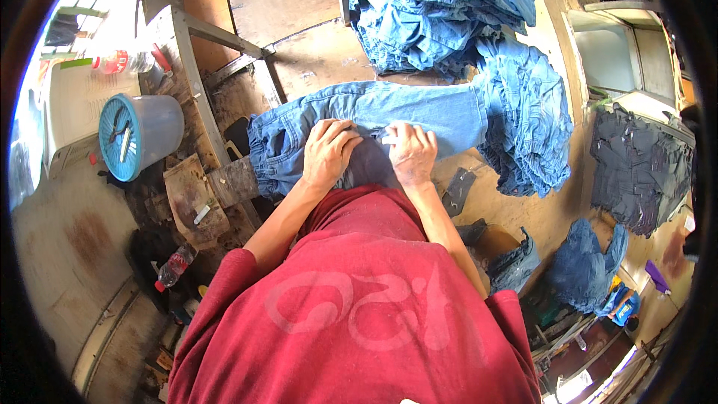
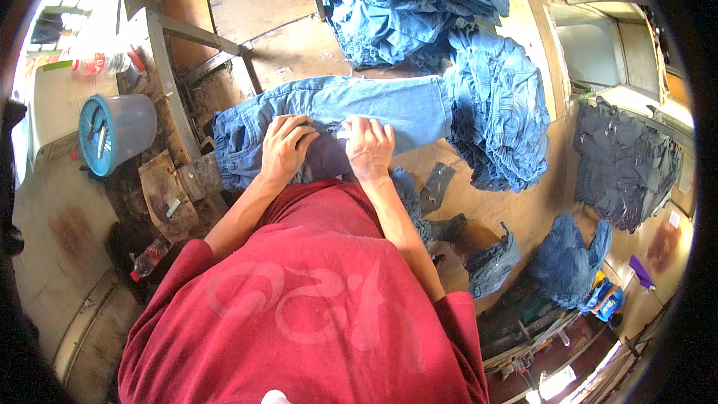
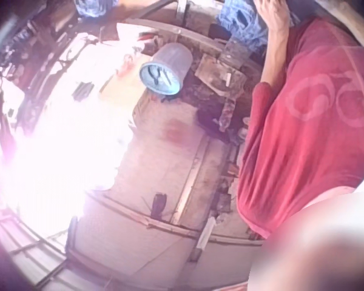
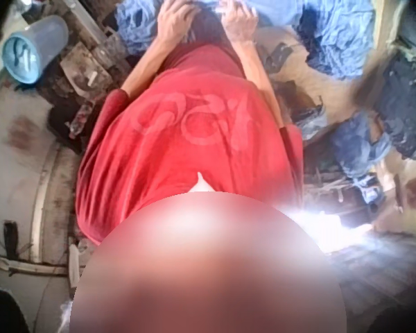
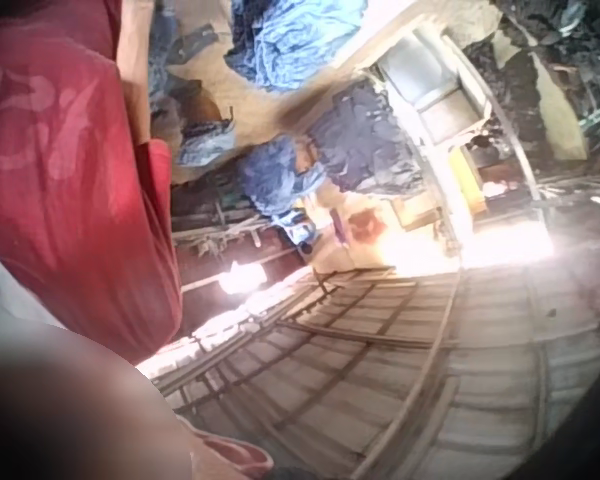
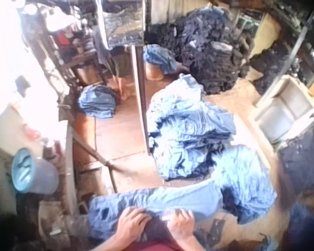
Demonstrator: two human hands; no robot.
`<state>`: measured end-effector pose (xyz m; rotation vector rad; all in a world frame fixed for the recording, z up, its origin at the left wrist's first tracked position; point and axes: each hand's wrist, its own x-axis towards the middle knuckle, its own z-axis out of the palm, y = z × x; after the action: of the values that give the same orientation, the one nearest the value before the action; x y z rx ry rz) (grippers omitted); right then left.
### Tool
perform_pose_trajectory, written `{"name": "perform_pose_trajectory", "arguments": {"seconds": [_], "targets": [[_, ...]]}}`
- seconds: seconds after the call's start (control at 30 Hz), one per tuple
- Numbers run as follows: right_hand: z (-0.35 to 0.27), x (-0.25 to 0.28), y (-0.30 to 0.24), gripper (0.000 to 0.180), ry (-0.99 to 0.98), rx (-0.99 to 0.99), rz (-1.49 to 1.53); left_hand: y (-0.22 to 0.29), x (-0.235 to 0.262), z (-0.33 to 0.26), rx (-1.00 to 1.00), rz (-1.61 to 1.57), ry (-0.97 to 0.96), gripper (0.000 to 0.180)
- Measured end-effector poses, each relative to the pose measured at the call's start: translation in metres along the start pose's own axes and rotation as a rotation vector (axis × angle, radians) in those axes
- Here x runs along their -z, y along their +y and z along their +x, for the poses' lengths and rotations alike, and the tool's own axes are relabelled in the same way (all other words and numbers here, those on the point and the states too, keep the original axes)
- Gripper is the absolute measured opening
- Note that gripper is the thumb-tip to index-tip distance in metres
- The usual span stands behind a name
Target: The person repeatedly picks up denim jeans, aligns the pocket area, and uses a small handheld tool to scrape or abrade the fabric. After each treatment, the jeans are placed back on a pile. The process is repeated for multiple pairs.
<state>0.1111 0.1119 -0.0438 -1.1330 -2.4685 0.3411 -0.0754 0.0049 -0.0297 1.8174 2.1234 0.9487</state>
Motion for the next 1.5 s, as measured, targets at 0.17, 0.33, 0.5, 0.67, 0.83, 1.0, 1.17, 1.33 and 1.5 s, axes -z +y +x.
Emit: {"name": "perform_pose_trajectory", "arguments": {"seconds": [0.17, 0.33, 0.5, 0.67, 0.83, 1.0, 1.17, 1.33, 1.5], "targets": [[0.006, 0.028, 0.014, 0.014, -0.05, -0.194, 0.037, 0.012, 0.004, -0.005, 0.025, 0.018, 0.059, 0.016], [0.005, 0.053, 0.003, 0.012, -0.15, -0.292, 0.46, 0.03, 0.013, -0.018, -0.005, 0.067, 0.16, 0.019], [0.016, 0.044, -0.009, 0.028, -0.525, -0.559, 0.888, 0.042, 0.015, -0.017, -0.013, 0.095, 0.186, 0.021], [0.023, 0.022, -0.011, 0.026, -0.656, -0.81, 1.058, 0.038, 0.011, -0.019, -0.034, 0.126, 0.175, 0.019], [0.022, 0.031, 0.013, 0.026, -0.582, -1.015, 1.189, 0.042, 0.018, -0.015, 0.048, 0.128, 0.172, 0.017], [0.022, 0.037, 0.014, 0.027, -0.515, -0.621, 0.987, 0.084, 0.017, -0.005, 0.393, -0.269, -0.03, 0.027], [0.023, 0.055, 0.005, 0.025, -0.479, -0.434, 0.855, 0.095, 0.002, 0.007, 1.065, -1.193, -0.146, 0.055], [0.02, 0.086, -0.001, 0.019, -0.442, -0.456, 0.876, 0.083, -0.002, -0.004, 1.235, -1.284, -0.167, 0.02], [0.013, 0.089, -0.011, 0.017, -0.509, -0.465, 0.864, 0.079, -0.006, -0.004, 1.152, -1.205, -0.165, 0.017]]}}
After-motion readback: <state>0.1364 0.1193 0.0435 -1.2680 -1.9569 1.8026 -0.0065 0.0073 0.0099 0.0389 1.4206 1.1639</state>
